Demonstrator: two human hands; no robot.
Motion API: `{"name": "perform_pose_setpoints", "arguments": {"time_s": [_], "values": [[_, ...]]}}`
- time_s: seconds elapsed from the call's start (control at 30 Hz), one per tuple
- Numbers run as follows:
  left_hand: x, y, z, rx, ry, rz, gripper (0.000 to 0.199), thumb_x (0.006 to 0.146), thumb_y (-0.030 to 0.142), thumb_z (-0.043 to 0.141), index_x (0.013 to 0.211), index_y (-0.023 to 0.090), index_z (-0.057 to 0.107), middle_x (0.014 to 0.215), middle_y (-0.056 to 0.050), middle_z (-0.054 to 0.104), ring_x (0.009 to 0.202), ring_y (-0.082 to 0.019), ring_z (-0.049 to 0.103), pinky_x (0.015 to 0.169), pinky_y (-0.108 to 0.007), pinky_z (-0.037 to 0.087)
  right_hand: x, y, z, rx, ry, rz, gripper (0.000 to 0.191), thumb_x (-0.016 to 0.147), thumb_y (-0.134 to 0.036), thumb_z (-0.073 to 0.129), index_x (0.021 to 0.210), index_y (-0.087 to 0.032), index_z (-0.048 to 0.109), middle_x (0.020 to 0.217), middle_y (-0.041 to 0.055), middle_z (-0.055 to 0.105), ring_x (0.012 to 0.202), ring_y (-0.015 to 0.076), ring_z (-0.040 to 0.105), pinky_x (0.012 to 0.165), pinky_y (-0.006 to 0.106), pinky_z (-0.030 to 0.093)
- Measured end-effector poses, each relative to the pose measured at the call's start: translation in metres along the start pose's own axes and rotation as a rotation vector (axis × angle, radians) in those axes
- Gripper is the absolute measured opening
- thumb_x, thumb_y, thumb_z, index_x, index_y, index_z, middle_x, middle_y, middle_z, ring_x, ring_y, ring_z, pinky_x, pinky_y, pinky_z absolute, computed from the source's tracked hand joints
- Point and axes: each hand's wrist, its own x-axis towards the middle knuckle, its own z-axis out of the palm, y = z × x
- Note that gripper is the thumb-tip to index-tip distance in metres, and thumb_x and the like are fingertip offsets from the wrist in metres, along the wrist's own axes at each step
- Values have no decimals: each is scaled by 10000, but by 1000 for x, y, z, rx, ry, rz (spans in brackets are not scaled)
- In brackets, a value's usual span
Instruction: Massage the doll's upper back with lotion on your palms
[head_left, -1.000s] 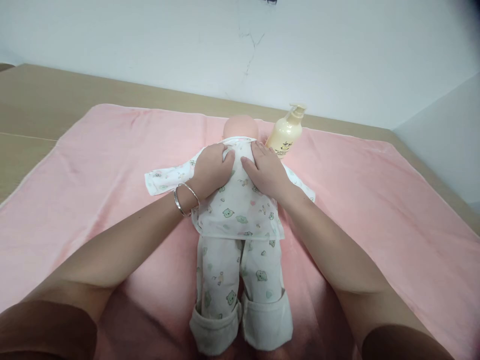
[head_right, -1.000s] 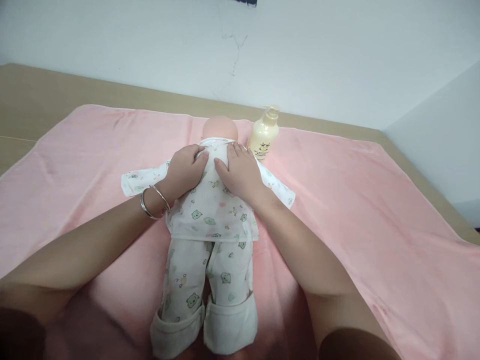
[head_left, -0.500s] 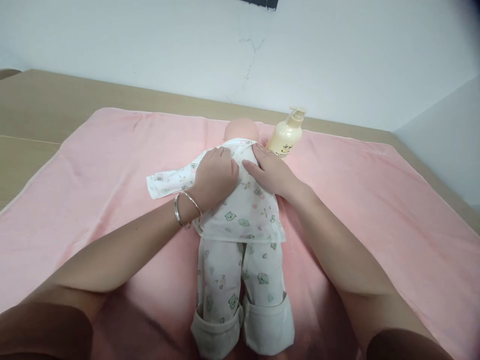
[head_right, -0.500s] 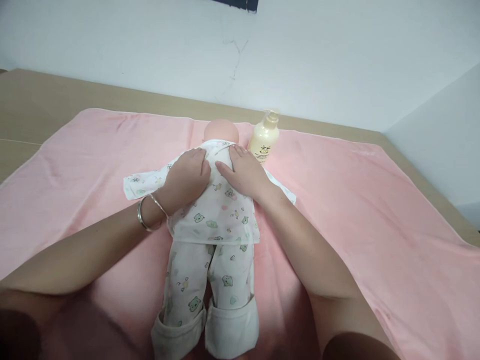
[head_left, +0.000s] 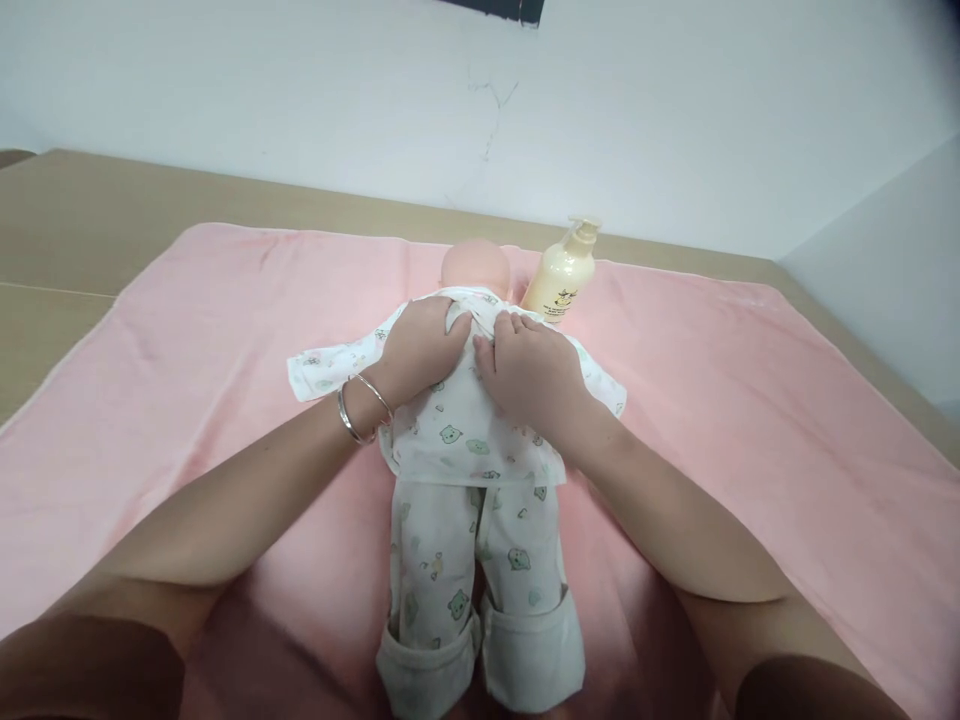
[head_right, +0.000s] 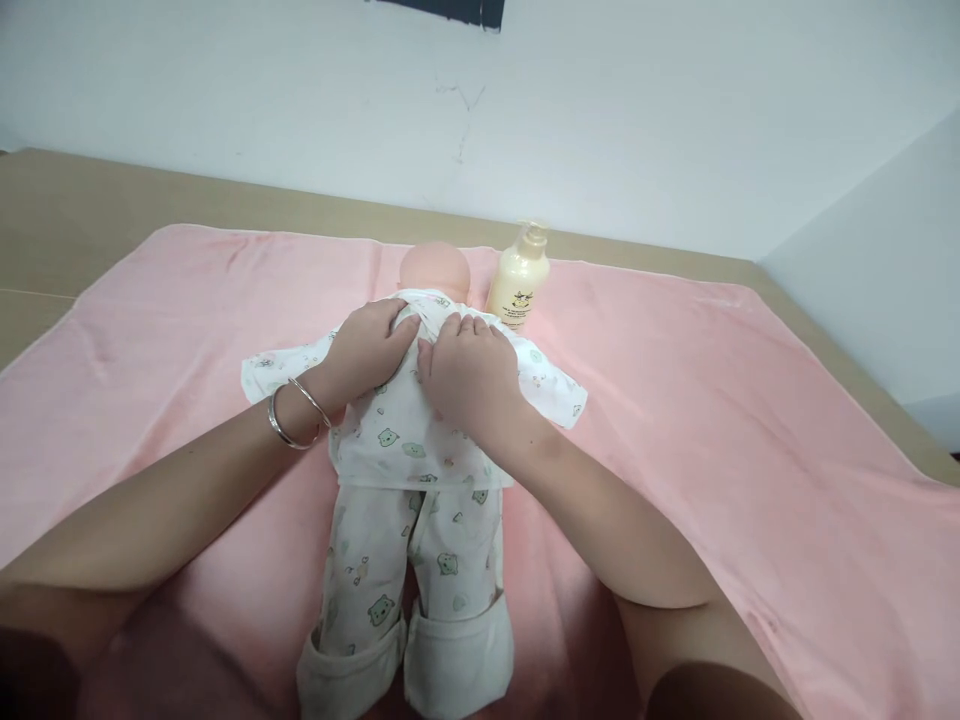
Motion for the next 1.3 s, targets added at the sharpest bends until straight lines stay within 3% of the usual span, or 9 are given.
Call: {"name": "perform_pose_setpoints", "arguments": {"time_s": [0.13, 0.33, 0.43, 0.53, 0.67, 0.8, 0.9, 1.07, 1.3], "values": [[-12, 5, 5, 192, 60, 148, 374, 1000, 264, 323, 920, 115, 658, 969, -158, 717, 950, -279, 665, 897, -431, 530, 14, 13, -1, 129, -61, 3, 402, 1065, -349, 338, 1177, -93, 626, 1191, 186, 721, 1113, 315, 675, 937, 392, 503], [-39, 25, 8, 365, 183, 298, 430, 980, 156, 327, 1208, -39, 635, 1266, -277, 665, 1240, -343, 617, 1105, -478, 483, 29, 22, 9, 199, -50, -3, 412, 1056, -294, 360, 1289, -47, 593, 1364, 212, 661, 1274, 338, 618, 1064, 423, 472], [-34, 23, 6, 338, 104, 364, 386, 948, 111, 321, 989, 47, 700, 1079, -225, 714, 1112, -324, 653, 1031, -469, 511, 23, 17, 13, 169, -7, -10, 483, 1069, -299, 328, 1377, 5, 544, 1438, 241, 607, 1371, 357, 553, 1144, 461, 427], [-18, 12, 3, 219, 54, 253, 349, 953, 163, 336, 835, 134, 664, 897, -149, 699, 901, -271, 653, 859, -413, 525, 10, 7, 12, 116, 40, -11, 505, 1069, -303, 305, 1357, 33, 549, 1396, 271, 627, 1368, 379, 552, 1123, 485, 447], [1, -1, -1, -5, 18, 16, 345, 978, 293, 356, 739, 189, 582, 747, -64, 643, 677, -186, 538, 670, -342, 425, -2, -2, 3, 99, 42, -44, 452, 1052, -303, 330, 1272, -2, 585, 1260, 269, 692, 1280, 376, 606, 1002, 466, 513], [3, -4, -2, -95, 18, -19, 358, 967, 302, 366, 643, 206, 483, 655, -25, 575, 614, -153, 454, 621, -322, 365, 6, 5, -2, 159, -41, -13, 381, 1049, -310, 358, 1182, -73, 624, 1197, 206, 715, 1168, 336, 654, 955, 414, 512], [-6, 0, 2, 49, 52, 36, 337, 977, 276, 332, 727, 197, 543, 750, -67, 640, 684, -188, 538, 673, -344, 420, 20, 15, 1, 231, -55, 5, 369, 1052, -331, 345, 1142, -110, 626, 1186, 179, 714, 1088, 316, 662, 914, 400, 504], [-22, 13, 7, 186, 125, 243, 343, 980, 224, 296, 881, 146, 615, 1019, -174, 696, 1024, -290, 641, 957, -440, 504, 32, 25, 11, 285, -37, -3, 376, 1046, -352, 354, 1139, -108, 624, 1195, 188, 713, 1082, 323, 656, 924, 407, 486], [-10, 8, 8, -72, 115, 44, 293, 941, 246, 393, 975, 157, 669, 1030, -114, 734, 973, -247, 649, 939, -414, 532, 30, 23, 13, 267, -7, -8, 438, 1050, -344, 325, 1191, -68, 634, 1229, 208, 712, 1161, 337, 651, 998, 442, 489]]}}
